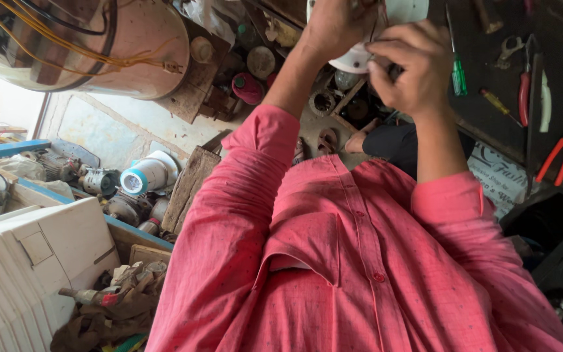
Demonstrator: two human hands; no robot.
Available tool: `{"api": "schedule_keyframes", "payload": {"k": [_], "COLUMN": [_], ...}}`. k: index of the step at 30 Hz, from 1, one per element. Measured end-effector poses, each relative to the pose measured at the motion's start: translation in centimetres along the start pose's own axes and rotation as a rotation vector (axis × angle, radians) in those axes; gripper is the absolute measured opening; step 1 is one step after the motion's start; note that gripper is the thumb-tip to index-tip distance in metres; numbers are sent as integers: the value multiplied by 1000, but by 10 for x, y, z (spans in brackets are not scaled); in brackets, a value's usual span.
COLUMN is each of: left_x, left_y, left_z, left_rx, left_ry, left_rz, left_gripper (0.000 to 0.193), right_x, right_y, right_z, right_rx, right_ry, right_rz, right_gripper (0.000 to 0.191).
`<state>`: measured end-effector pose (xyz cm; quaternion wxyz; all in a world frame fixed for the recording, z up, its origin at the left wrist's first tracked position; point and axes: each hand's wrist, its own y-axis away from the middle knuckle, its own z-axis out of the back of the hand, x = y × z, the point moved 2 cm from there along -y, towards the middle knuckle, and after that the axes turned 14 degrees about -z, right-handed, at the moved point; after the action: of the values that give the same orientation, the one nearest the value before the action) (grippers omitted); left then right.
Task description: The person disassembles a white circular electrical component using a screwdriver and hammer, then reassembles it by hand and with a screwdriver. They remove screws, separate the housing, and reconnect internal wires.
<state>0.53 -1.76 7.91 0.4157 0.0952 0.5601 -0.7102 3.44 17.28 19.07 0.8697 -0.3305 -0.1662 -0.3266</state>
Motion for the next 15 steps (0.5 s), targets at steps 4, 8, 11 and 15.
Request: {"api": "schedule_keyframes", "payload": {"k": [4, 8, 11, 15], "left_x": [-18, -25, -22, -14], "left_y": [-8, -17, -21, -22], "left_z": [4, 21, 27, 15], "left_rx": [9, 20, 107, 112], "left_ry": [-56, 47, 176, 108], "left_rz": [53, -72, -63, 117], "left_gripper": [15, 27, 16, 28], "right_x": [-3, -11, -17, -23], "right_y": [-22, -36, -29, -19], "right_z": [3, -22, -31, -34], "right_rx": [-207, -172, -160, -105], "right_ry": [-32, 38, 29, -32], "right_rz": [-122, -220, -258, -353], "right_gripper": [8, 9, 9, 9]}}
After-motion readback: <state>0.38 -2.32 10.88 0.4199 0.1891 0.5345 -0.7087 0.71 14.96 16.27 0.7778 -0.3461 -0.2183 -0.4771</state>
